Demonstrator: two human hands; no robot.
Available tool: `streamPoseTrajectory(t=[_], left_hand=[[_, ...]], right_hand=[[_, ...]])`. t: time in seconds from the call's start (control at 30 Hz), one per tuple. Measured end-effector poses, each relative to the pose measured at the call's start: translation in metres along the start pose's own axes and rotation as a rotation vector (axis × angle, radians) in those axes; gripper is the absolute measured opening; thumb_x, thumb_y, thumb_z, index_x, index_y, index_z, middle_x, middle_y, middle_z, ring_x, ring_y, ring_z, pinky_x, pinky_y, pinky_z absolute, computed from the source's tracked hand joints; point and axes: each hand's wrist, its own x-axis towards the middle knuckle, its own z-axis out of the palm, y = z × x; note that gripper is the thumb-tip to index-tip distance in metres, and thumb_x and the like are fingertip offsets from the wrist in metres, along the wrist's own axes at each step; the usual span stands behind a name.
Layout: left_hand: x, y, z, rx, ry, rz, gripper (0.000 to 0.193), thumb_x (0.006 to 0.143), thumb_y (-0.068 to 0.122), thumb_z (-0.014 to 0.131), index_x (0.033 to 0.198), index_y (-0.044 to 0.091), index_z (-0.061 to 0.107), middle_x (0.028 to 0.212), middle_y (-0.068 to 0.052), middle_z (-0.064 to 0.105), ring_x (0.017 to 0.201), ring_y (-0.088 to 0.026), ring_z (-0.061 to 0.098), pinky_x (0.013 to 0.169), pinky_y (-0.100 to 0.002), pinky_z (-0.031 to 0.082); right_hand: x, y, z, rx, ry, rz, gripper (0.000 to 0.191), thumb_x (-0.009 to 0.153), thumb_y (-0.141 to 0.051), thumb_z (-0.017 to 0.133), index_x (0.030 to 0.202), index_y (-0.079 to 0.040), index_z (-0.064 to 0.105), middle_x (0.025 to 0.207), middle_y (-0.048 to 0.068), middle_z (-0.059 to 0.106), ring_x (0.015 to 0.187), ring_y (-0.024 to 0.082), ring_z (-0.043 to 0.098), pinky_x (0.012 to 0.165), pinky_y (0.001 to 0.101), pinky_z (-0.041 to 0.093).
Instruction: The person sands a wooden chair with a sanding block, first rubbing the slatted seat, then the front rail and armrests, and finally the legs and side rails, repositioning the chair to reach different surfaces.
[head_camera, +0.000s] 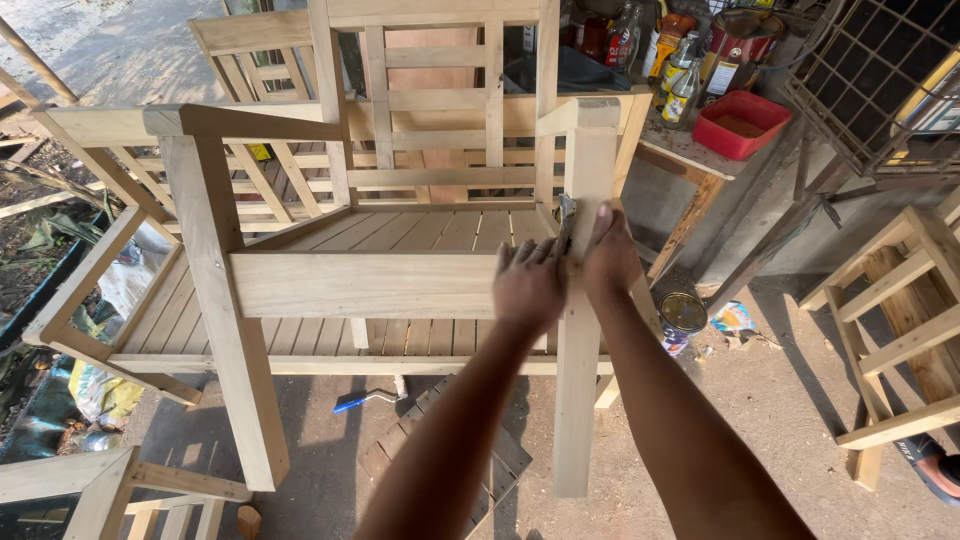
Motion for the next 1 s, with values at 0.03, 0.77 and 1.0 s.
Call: streamPoseTrajectory(t=[0.03, 0.77, 1.0], left_hand=[[-0.007, -0.011, -0.008, -0.043, -0.009, 0.029, 0.056, 0.103, 0.026, 0.035, 0.152, 0.015, 0.059, 0.123, -0.014, 0.070, 0.112, -0.036, 0.064, 0.109, -0.065, 0.024], [-0.047, -0.110, -0.094, 0.119, -0.145, -0.287, 0.063, 0.100, 0.012, 0.036, 0.162, 0.027, 0.035, 0.160, -0.007, 0.046, 0.141, -0.035, 0.041, 0.119, -0.064, 0.019], [-0.062, -0.128, -0.055, 0.051, 0.220, -0.566, 0.048, 0.114, 0.027, 0.033, 0.159, 0.017, 0.041, 0.164, -0.010, 0.040, 0.152, -0.047, 0.023, 0.119, -0.071, 0.019]], right_hand=[[-0.007, 0.006, 0.001, -0.052, -0.058, 0.047, 0.061, 0.108, -0.056, 0.018, 0.129, -0.015, 0.058, 0.100, 0.020, 0.075, 0.092, 0.042, 0.072, 0.076, 0.0573, 0.055], [-0.046, 0.089, 0.025, 0.395, -0.252, -0.089, 0.071, 0.102, -0.067, 0.026, 0.131, -0.007, 0.050, 0.113, 0.022, 0.066, 0.106, 0.041, 0.065, 0.093, 0.0509, 0.050], [-0.043, 0.085, 0.030, 0.376, -0.240, -0.079, 0.075, 0.102, -0.069, 0.022, 0.134, -0.007, 0.049, 0.124, 0.023, 0.061, 0.114, 0.040, 0.061, 0.099, 0.0507, 0.047]])
